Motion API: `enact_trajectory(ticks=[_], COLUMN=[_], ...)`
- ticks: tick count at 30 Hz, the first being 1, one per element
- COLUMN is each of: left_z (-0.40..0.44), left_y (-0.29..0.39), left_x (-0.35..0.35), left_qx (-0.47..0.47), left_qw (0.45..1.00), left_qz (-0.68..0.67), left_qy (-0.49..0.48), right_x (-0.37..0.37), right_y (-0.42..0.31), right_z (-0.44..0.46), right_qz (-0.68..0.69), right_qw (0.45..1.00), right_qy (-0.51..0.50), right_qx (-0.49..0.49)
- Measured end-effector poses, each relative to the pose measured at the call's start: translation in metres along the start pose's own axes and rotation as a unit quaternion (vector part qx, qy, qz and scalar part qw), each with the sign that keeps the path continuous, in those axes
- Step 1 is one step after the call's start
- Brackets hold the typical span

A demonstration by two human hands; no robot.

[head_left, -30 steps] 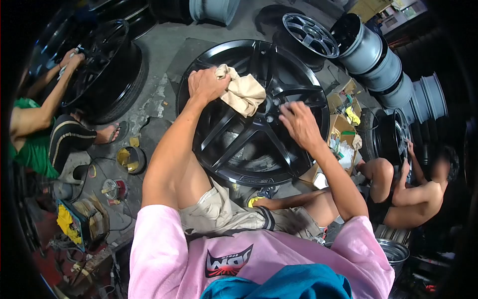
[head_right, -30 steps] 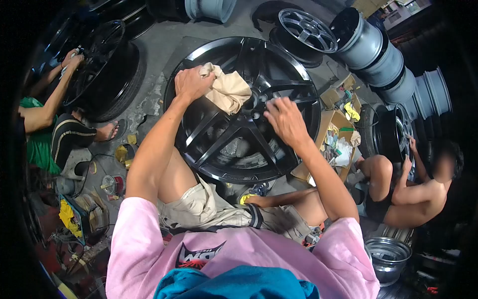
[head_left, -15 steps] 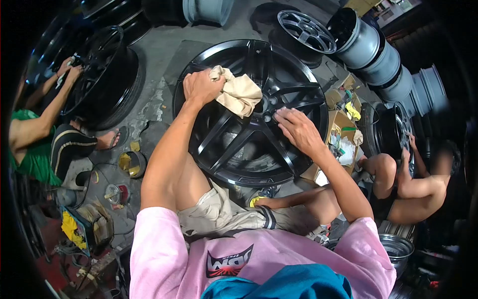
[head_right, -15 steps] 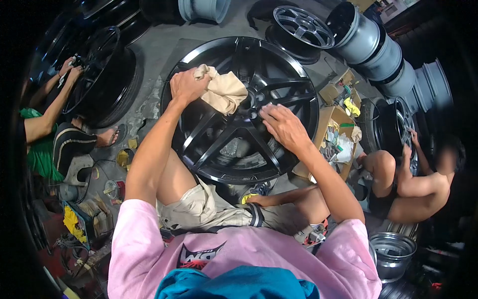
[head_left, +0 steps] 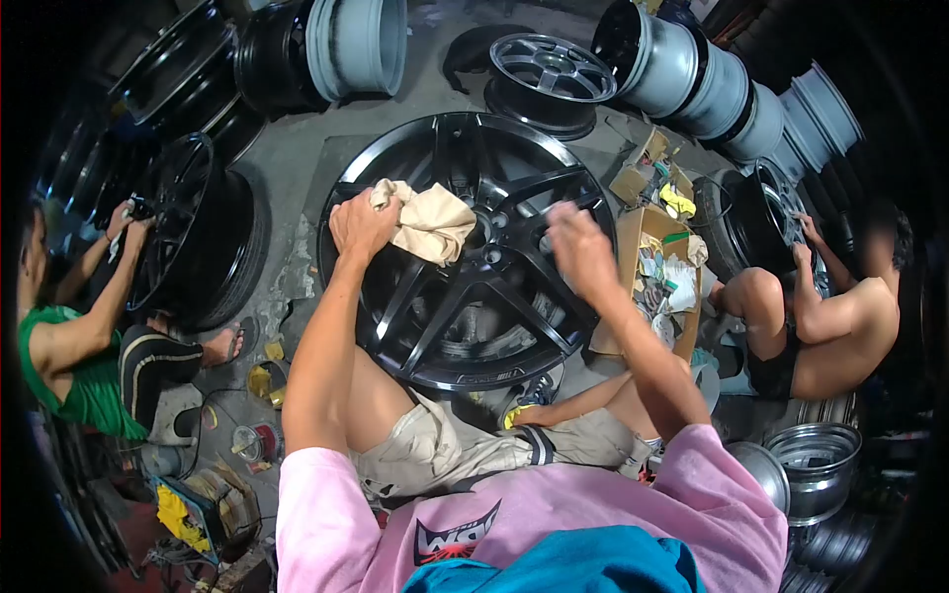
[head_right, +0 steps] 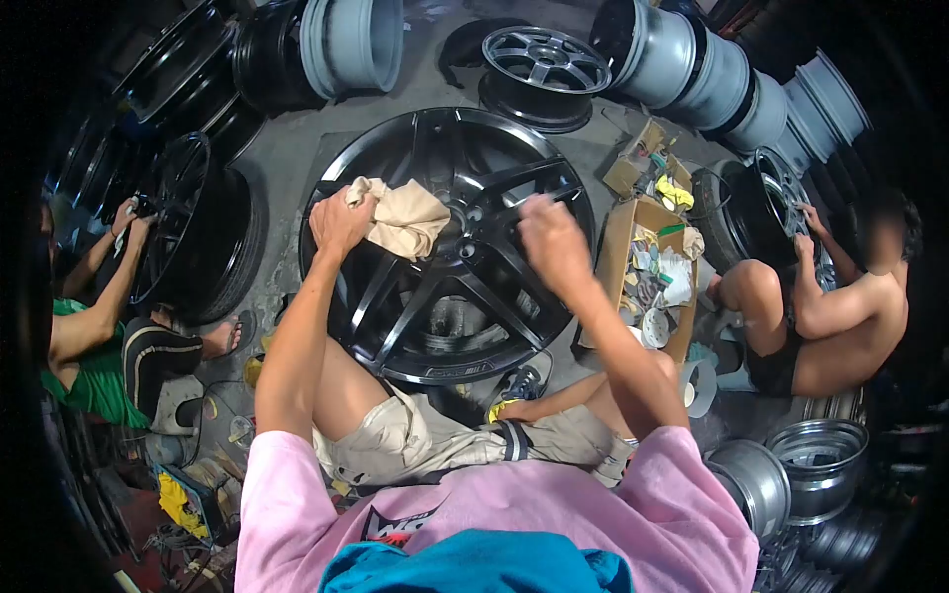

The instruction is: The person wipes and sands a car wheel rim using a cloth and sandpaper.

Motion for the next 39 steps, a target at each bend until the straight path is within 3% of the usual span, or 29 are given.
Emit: enact_trajectory(ticks=[1,4,7,10,13,16,20,23,25,27,29,30,31,33,35,36,38,39], left_z=[-0.001,-0.001,0.001,0.001,0.002,-0.001,-0.003,0.002,0.002,0.005,0.003,-0.001,-0.009,-0.037,-0.061,-0.078,-0.112,-0.127], left_y=[-0.001,-0.003,-0.004,-0.003,-0.004,-0.002,0.0,-0.011,-0.006,-0.01,0.004,0.018,0.033,0.082,0.116,0.133,0.174,0.192], left_x=[-0.002,-0.003,-0.004,-0.004,-0.007,-0.006,-0.003,-0.013,-0.009,-0.014,-0.013,-0.012,-0.012,-0.01,-0.061,-0.1,-0.102,-0.101], left_qx=[-0.003,-0.023,-0.02,-0.012,-0.02,-0.027,-0.03,-0.034,-0.03,0.007,-0.001,-0.026,-0.049,-0.124,-0.191,-0.305,-0.224,-0.237], left_qw=[1.0,1.0,1.0,1.0,1.0,0.999,0.999,0.997,0.998,0.988,0.981,0.953,0.91,0.932,0.954,0.952,0.966,0.961], left_qz=[-0.001,-0.015,-0.01,-0.004,-0.005,-0.008,-0.021,-0.025,-0.028,-0.128,-0.162,-0.277,-0.388,-0.335,-0.229,0.023,-0.121,-0.123], left_qy=[-0.001,0.01,0.004,0.011,0.019,0.022,0.04,0.068,0.046,0.085,0.108,0.124,0.136,0.056,-0.019,0.007,-0.047,-0.075], right_x=[0.007,0.006,0.018,0.0,-0.007,0.005,0.005,-0.009,-0.011,-0.013,0.004,0.016,0.03,0.064,0.086,0.09,0.105,0.109], right_y=[-0.031,-0.038,0.023,0.035,-0.037,-0.025,0.069,0.045,-0.004,-0.038,-0.06,-0.066,-0.065,-0.057,-0.036,-0.023,-0.008,-0.001], right_z=[-0.002,-0.006,0.012,0.011,-0.004,0.0,0.014,0.013,0.005,-0.012,-0.029,-0.039,-0.053,-0.067,-0.089,-0.1,-0.112,-0.118], right_qz=[0.037,0.03,0.023,-0.064,-0.007,0.023,-0.06,-0.095,-0.031,0.058,0.036,0.037,0.098,0.157,0.268,0.297,0.299,0.308], right_qw=[0.997,0.99,1.0,0.995,0.998,0.998,0.991,0.993,0.999,0.996,0.995,0.996,0.994,0.987,0.938,0.931,0.924,0.914], right_qy=[-0.056,-0.065,0.003,0.039,-0.041,-0.042,0.038,0.016,-0.024,-0.057,-0.068,-0.062,-0.051,-0.039,-0.116,-0.068,0.034,0.12], right_qx=[0.032,0.119,-0.015,-0.061,0.056,0.045,-0.112,-0.071,-0.012,0.028,0.058,0.055,0.02,-0.016,-0.188,-0.199,-0.237,-0.236])
Point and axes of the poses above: each hand's wrist, its own z-axis towards the middle knuckle, its own x-axis out of the back of the hand, y = z × x, the point moved 4 cm from there along z, towards the middle knuckle, and after that the axes turned 4 degrees about -y, right-handed, at the moved point
